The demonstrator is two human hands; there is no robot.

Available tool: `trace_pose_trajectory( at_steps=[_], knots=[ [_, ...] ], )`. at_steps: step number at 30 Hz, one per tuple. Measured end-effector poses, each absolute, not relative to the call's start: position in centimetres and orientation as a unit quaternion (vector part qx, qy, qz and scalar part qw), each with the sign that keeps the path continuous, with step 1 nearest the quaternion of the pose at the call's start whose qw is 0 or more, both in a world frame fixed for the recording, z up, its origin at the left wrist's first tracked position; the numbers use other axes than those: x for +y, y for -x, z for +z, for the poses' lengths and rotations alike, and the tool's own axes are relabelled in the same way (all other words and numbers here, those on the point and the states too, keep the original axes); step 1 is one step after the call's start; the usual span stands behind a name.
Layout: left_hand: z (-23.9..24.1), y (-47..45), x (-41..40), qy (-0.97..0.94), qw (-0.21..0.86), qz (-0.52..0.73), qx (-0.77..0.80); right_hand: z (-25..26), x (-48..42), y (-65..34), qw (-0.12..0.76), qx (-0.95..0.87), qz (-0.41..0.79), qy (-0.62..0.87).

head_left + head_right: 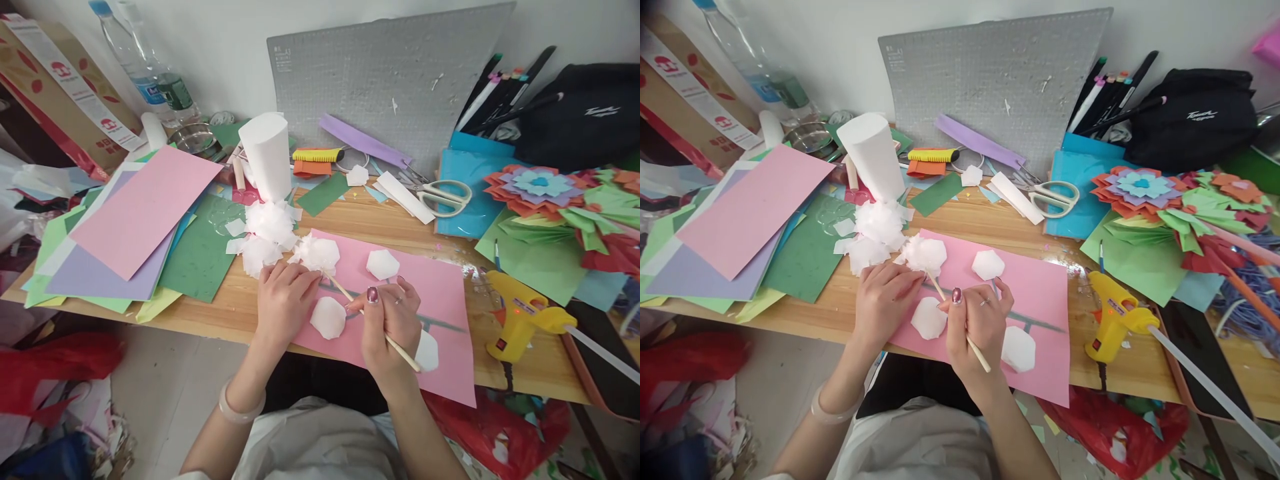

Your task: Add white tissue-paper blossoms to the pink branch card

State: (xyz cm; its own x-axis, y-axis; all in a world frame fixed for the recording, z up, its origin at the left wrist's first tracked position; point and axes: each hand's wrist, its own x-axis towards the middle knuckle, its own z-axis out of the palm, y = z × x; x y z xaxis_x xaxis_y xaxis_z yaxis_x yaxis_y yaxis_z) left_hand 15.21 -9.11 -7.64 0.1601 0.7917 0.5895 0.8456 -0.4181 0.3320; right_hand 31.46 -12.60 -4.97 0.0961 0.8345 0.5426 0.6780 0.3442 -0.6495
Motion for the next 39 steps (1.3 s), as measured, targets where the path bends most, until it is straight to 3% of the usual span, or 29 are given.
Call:
trace_pose_trajectory(
  at_steps=[14,21,28,39],
  knots=[
    [-8.5,-13.9,-11.3,0.755,0.055,-0.265,-0.598,-4.7,-11.9,-30.1,0.404,-0.711,0.023,0.575],
    [-8.7,-14.1,-11.3,0.745,0.045,-0.279,-0.605,-3.8,-13.2,-31.1,0.469,-0.676,0.073,0.564],
    [-6.8,-13.0,-9.9,0.611,-0.150,-0.341,-0.699,-3.2,-14.0,-31.5,0.574,-0.570,0.129,0.573],
    [-5.5,-11.4,-8.9,0.564,-0.229,-0.342,-0.716,-3.6,-14.2,-31.7,0.603,-0.553,0.137,0.558]
  ],
)
